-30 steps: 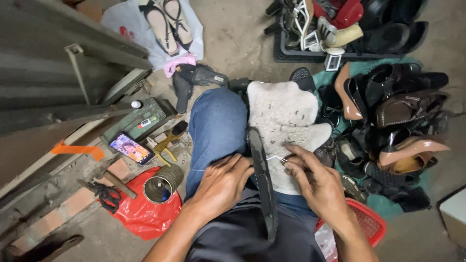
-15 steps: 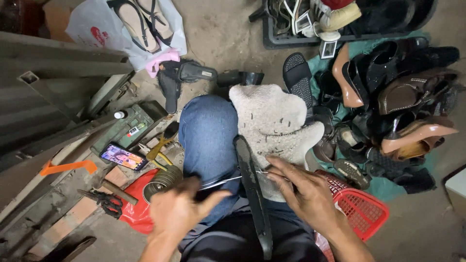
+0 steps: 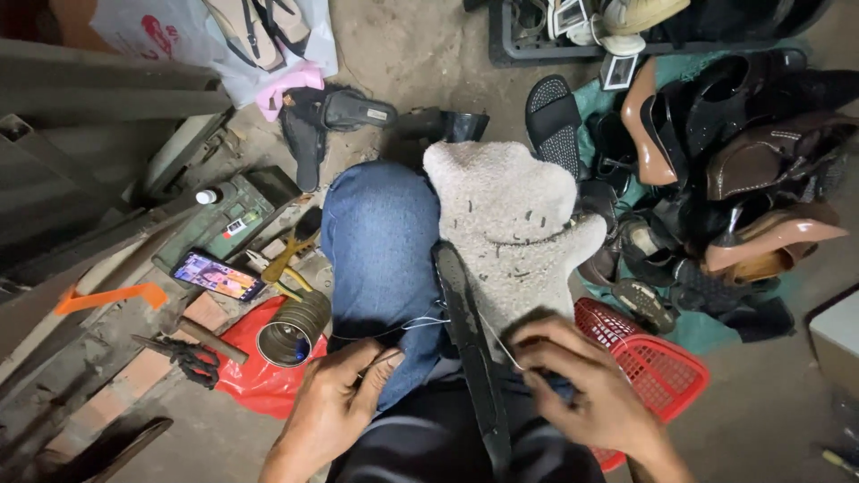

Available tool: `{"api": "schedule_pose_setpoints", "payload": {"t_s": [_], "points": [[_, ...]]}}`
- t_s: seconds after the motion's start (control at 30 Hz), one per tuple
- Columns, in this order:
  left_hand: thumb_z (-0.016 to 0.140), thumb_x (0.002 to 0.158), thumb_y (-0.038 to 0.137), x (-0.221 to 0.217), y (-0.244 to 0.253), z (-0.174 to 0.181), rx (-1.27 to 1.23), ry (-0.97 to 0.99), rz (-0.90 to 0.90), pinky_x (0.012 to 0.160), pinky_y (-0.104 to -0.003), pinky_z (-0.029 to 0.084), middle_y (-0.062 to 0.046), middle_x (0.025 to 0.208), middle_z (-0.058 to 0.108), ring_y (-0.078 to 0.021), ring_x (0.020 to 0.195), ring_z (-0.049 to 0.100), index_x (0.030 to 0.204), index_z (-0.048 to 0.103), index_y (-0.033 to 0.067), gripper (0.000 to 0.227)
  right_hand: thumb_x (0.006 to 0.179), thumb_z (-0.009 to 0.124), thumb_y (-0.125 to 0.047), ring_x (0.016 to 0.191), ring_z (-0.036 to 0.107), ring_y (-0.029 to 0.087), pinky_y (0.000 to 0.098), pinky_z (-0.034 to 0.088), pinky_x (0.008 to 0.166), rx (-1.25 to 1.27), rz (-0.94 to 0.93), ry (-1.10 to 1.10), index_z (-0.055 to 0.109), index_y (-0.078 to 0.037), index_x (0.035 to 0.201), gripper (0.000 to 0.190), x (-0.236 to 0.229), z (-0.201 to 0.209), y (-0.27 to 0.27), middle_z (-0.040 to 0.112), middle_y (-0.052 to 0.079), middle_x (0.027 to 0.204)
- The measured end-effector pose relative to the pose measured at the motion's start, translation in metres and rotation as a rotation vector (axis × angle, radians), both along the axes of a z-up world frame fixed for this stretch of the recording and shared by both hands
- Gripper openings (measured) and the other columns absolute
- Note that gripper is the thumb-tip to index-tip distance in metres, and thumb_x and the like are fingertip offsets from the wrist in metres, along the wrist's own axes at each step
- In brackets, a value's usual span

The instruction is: Hand-stitching the sole of a shoe using a needle and thread.

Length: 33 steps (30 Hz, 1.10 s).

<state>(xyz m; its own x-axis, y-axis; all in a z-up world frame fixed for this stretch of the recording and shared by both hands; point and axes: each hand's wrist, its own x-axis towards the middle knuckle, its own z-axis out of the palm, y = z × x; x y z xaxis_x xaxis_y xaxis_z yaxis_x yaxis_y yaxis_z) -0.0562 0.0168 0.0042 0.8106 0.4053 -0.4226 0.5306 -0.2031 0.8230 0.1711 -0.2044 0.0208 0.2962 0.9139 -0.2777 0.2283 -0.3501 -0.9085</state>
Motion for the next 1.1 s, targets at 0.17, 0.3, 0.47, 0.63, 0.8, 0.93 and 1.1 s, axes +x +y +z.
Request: {"api": "schedule_pose_setpoints", "payload": {"t_s": [0.17,0.3,0.47,0.63,0.8,0.93,1.1], "points": [[0.064,0.098,0.017,0.016,-0.009,0.005,0.002,-0.173,0.069,0.066,-0.026,0.054,0.0,0.082,0.067,-0.0108,0.072,0.065,0.092,0.066,0.0076,0.011,0.094,0.062,-0.015,0.12,0.061,0.033,0.0548,0.051,0.104,0.223,-0.194,0.401,0.057,-0.009,0.08,0.016,-0.001,0.024,-0.012,0.063,0.019,0.134],[0.069,0.094,0.014,0.029,-0.024,-0.003,0.063,-0.179,0.106,0.094,-0.027,0.059,-0.008,0.12,0.079,-0.0147,0.104,0.08,0.128,0.069,0.0094,0.034,0.093,0.072,-0.031,0.117,0.064,0.044,0.0603,0.049,0.104,0.42,-0.244,0.568,0.053,-0.012,0.071,0.035,-0.008,0.026,-0.007,0.074,0.021,0.11],[0.064,0.097,0.021,0.041,-0.034,-0.007,0.142,-0.111,0.016,0.073,-0.039,0.056,-0.008,0.104,0.079,-0.0278,0.085,0.077,0.121,0.068,0.013,0.025,0.08,0.089,-0.037,0.121,0.063,0.028,0.0428,0.052,0.099,0.169,-0.172,0.372,0.07,-0.006,0.105,0.045,-0.03,0.037,-0.008,0.063,0.016,0.13],[0.06,0.102,0.033,0.037,-0.032,0.004,0.173,-0.012,-0.037,0.06,-0.043,0.045,-0.001,0.077,0.065,-0.0288,0.072,0.065,0.087,0.062,0.0177,0.021,0.059,0.098,-0.05,0.146,0.047,0.025,0.0407,0.053,0.103,-0.189,-0.021,0.109,0.052,-0.012,0.145,0.105,-0.04,0.032,0.001,0.037,0.009,0.164],[0.065,0.1,0.016,0.042,-0.03,0.026,0.365,-0.369,0.016,0.045,-0.035,0.035,-0.002,0.061,0.045,-0.02,0.049,0.043,0.068,0.048,0.0103,0.036,0.056,0.085,-0.071,0.155,0.034,0.038,0.0513,0.041,0.119,-0.055,0.022,-0.085,0.029,-0.006,0.157,0.133,-0.034,0.016,0.002,0.032,0.021,0.166],[0.063,0.102,0.023,0.039,-0.038,0.01,0.457,-0.3,0.018,0.04,-0.036,0.031,0.0,0.058,0.045,-0.0162,0.043,0.04,0.064,0.047,0.0124,0.042,0.045,0.094,-0.068,0.154,0.033,0.035,0.046,0.032,0.121,-0.158,0.098,-0.082,0.02,-0.003,0.16,0.151,-0.036,0.004,-0.017,0.028,0.019,0.168],[0.072,0.096,0.026,0.047,-0.045,-0.01,0.717,-0.164,0.049,0.048,-0.037,0.054,0.001,0.094,0.073,-0.0196,0.062,0.069,0.103,0.075,0.012,0.015,0.053,0.09,-0.075,0.103,0.068,0.019,0.035,0.053,0.09,-0.188,0.043,-0.153,0.054,-0.008,0.146,0.12,-0.038,-0.001,-0.031,0.066,0.004,0.11]]}}
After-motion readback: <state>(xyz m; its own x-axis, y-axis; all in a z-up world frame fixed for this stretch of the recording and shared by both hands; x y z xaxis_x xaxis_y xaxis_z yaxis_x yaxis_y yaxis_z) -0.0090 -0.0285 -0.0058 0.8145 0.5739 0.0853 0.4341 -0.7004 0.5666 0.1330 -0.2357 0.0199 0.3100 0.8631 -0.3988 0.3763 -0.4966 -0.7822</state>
